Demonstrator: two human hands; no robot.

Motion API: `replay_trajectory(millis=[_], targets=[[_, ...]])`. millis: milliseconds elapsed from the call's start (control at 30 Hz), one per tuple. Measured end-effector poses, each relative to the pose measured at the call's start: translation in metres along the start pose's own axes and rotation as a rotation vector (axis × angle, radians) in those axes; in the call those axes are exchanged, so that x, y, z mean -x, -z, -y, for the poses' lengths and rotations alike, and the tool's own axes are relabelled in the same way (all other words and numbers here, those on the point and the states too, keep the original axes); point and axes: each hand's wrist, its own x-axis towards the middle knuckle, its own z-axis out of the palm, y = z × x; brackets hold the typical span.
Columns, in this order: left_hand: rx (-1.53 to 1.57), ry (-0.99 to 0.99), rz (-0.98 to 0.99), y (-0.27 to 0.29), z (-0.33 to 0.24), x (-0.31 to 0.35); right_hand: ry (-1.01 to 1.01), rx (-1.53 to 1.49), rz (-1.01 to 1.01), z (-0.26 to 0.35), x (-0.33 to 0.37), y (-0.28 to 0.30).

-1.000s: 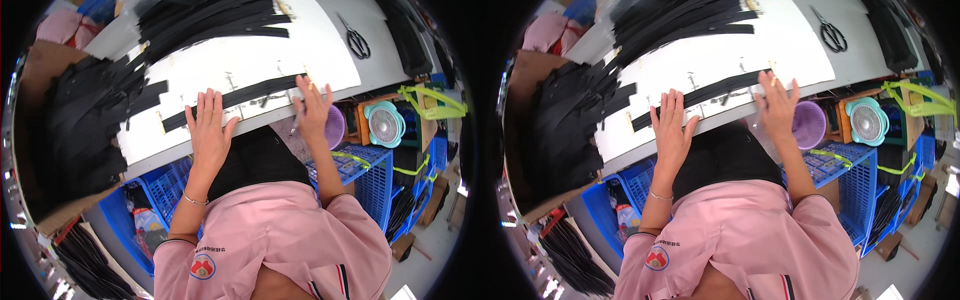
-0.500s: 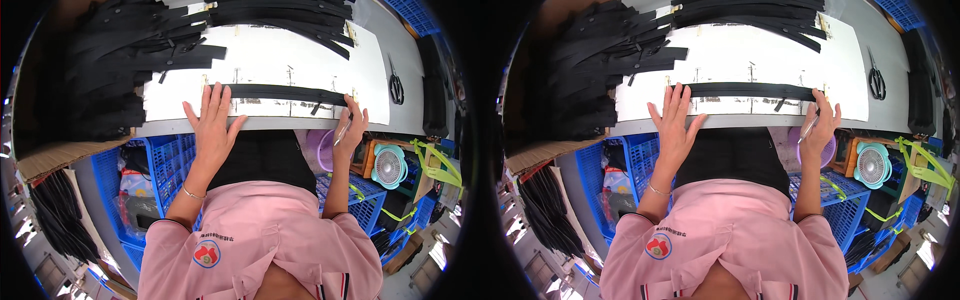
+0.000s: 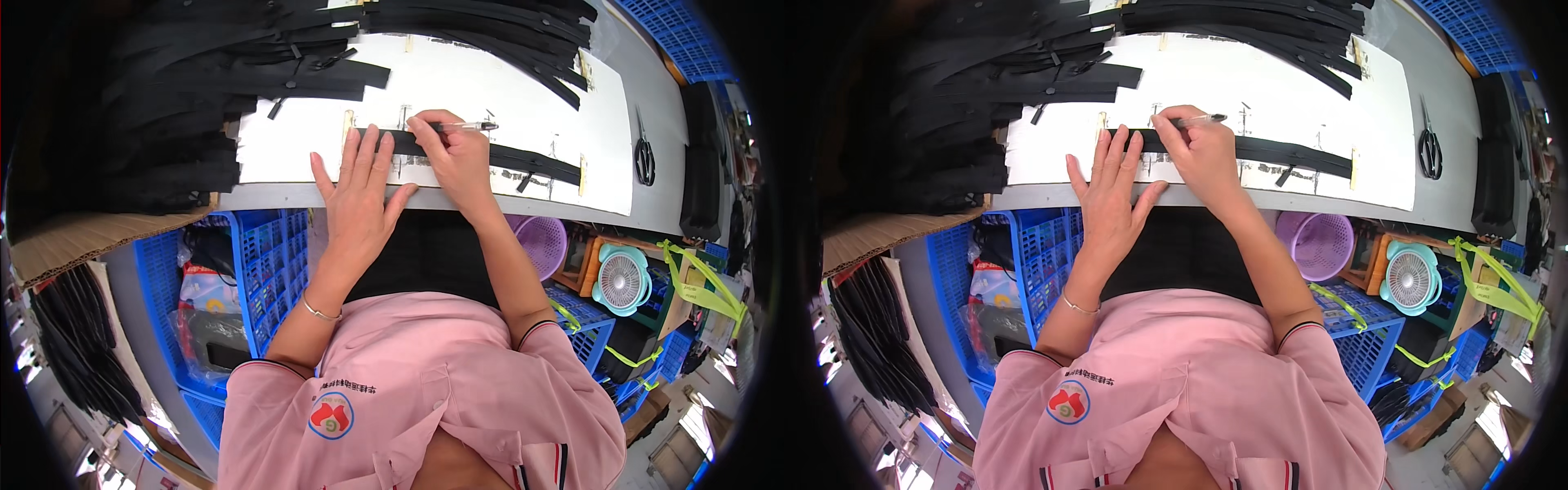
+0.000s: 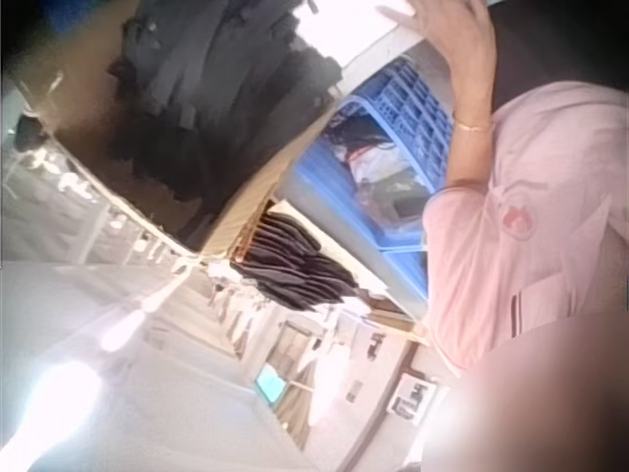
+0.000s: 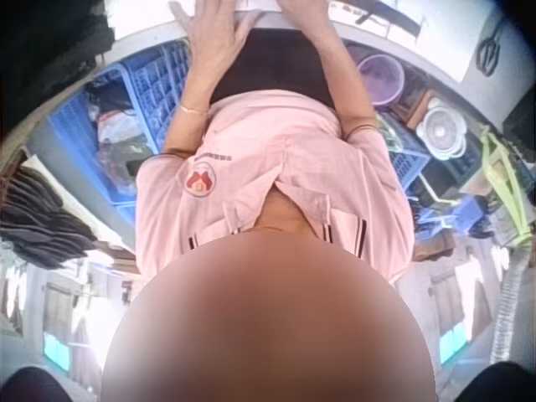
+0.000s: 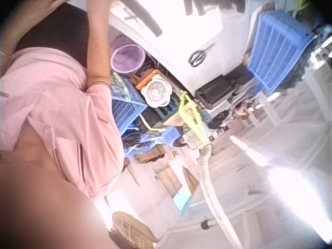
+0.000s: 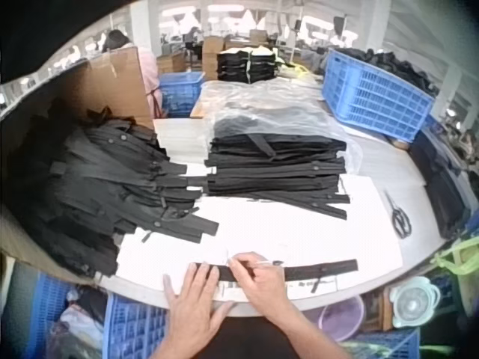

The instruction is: Marking measurement lines on a set of black zippers using a template and a pen.

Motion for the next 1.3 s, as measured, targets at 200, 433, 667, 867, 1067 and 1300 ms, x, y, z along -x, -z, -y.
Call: replay_trajectory(millis=[200, 433, 667, 867, 1067, 1300], targets=[[-0.01, 0.005, -0.004, 0.002, 0.0, 0.001, 0.039, 0.141, 0.055, 0.0, 0.001, -0.002], [-0.001, -0.009, -0.015, 0.0, 0.001, 0.001, 0.086, 0.28, 0.047, 0.004, 0.0, -0.003], [-0.019, -0.004, -0.011, 0.0, 0.002, 0.001, 0.061, 0.14, 0.182, -0.006, 0.004, 0.003], [-0.032, -0.003, -0.002, -0.002, 0.001, 0.0, 0.165, 0.135, 0.112, -0.01, 0.005, 0.001], [-0.039, 0.007, 0.023, 0.0, 0.001, 0.001, 0.063, 0.123, 0.265, -0.005, 0.005, 0.012], [-0.06, -0.011, 0.043, -0.001, 0.002, 0.001, -0.098, 0.105, -0.183, -0.009, 0.018, 0.069]])
